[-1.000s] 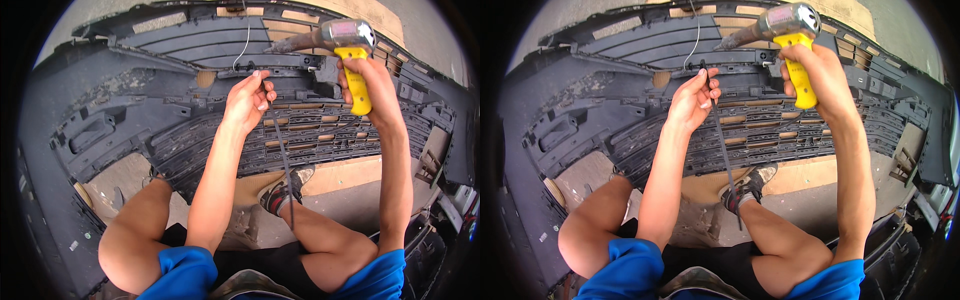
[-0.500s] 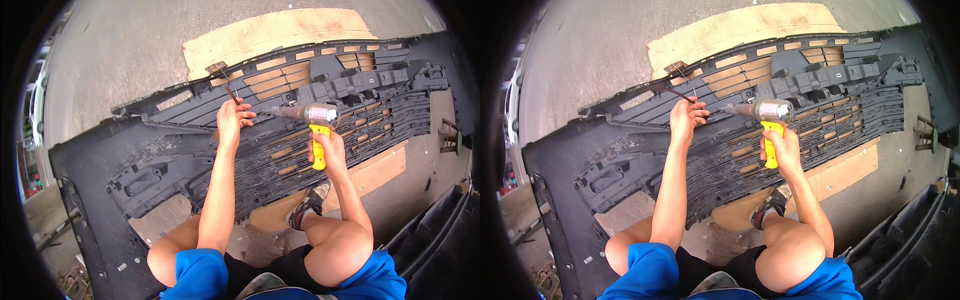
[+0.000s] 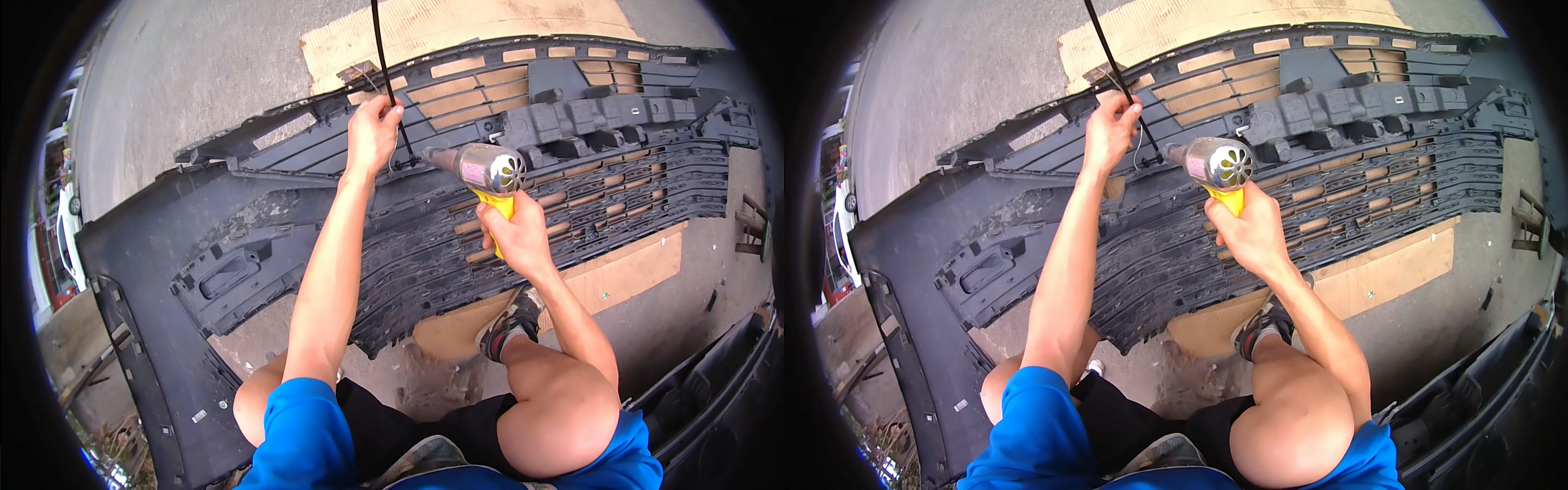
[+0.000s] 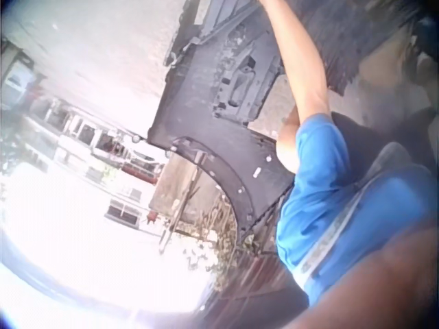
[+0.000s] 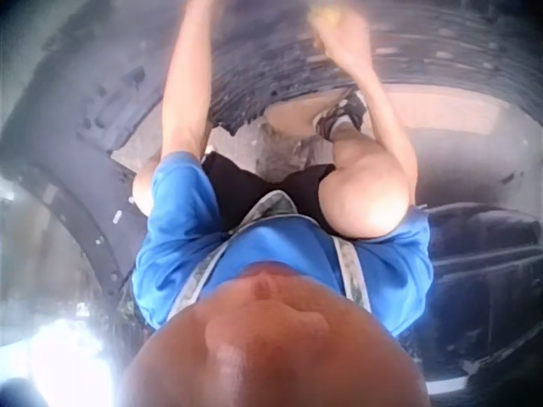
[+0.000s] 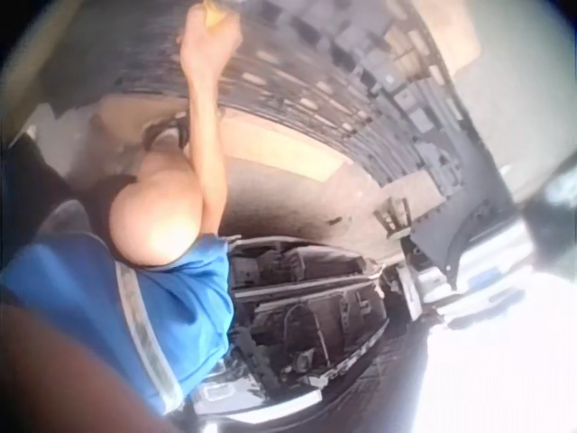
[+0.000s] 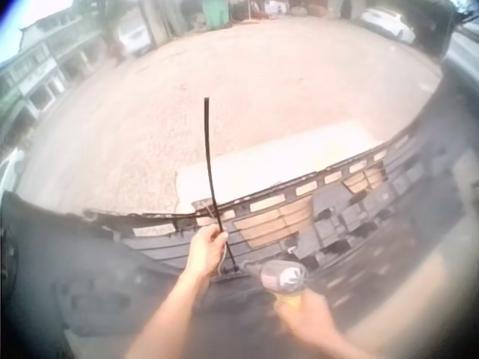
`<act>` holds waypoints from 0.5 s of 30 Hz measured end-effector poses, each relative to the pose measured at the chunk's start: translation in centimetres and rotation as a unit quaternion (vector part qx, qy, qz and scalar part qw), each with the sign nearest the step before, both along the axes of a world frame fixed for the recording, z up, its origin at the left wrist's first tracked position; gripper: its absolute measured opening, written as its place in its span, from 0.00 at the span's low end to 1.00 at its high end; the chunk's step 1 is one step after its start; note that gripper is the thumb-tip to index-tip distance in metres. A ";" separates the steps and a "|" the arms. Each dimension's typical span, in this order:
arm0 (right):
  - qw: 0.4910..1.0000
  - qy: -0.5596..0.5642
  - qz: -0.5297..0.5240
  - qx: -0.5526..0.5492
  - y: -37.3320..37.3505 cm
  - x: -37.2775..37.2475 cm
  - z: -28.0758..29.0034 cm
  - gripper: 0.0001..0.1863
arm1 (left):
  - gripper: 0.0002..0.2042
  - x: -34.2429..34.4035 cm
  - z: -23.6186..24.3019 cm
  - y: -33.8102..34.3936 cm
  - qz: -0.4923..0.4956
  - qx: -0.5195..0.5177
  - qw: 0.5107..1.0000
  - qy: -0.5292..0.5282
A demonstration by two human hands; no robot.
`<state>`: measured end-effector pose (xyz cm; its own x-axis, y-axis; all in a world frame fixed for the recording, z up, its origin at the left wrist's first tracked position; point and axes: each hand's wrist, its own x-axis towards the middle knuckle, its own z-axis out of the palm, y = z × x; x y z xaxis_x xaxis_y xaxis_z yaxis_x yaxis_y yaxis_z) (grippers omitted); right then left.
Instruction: The person uses a yellow heat gun to apply heat to a black plastic car grille while holding a thin black strip against the heated area. The person repeatedly moves the heat gun along different sections of the grille and adjusts the strip with their left hand.
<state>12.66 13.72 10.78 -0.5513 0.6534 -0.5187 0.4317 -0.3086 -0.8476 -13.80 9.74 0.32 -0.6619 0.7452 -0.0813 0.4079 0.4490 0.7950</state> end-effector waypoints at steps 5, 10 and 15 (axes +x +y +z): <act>1.000 0.001 0.011 0.001 -0.3 -0.2 -1.0 0.11 | 0.09 1.2 1.8 0.5 0.033 0.035 0.981 -0.189; 1.000 -0.004 0.012 -0.001 -0.1 -0.3 -1.2 0.14 | 0.08 1.3 1.4 0.4 0.034 0.055 0.978 -0.200; 1.000 -0.013 0.018 0.010 0.0 -0.7 -0.8 0.13 | 0.08 1.5 1.2 0.5 0.034 0.059 0.975 -0.211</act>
<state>11.92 13.76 9.96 -0.5611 0.6439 -0.5202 0.4651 -0.2746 -0.8416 -12.27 10.28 1.47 -0.6361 0.7216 -0.2733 0.0069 0.3595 0.9331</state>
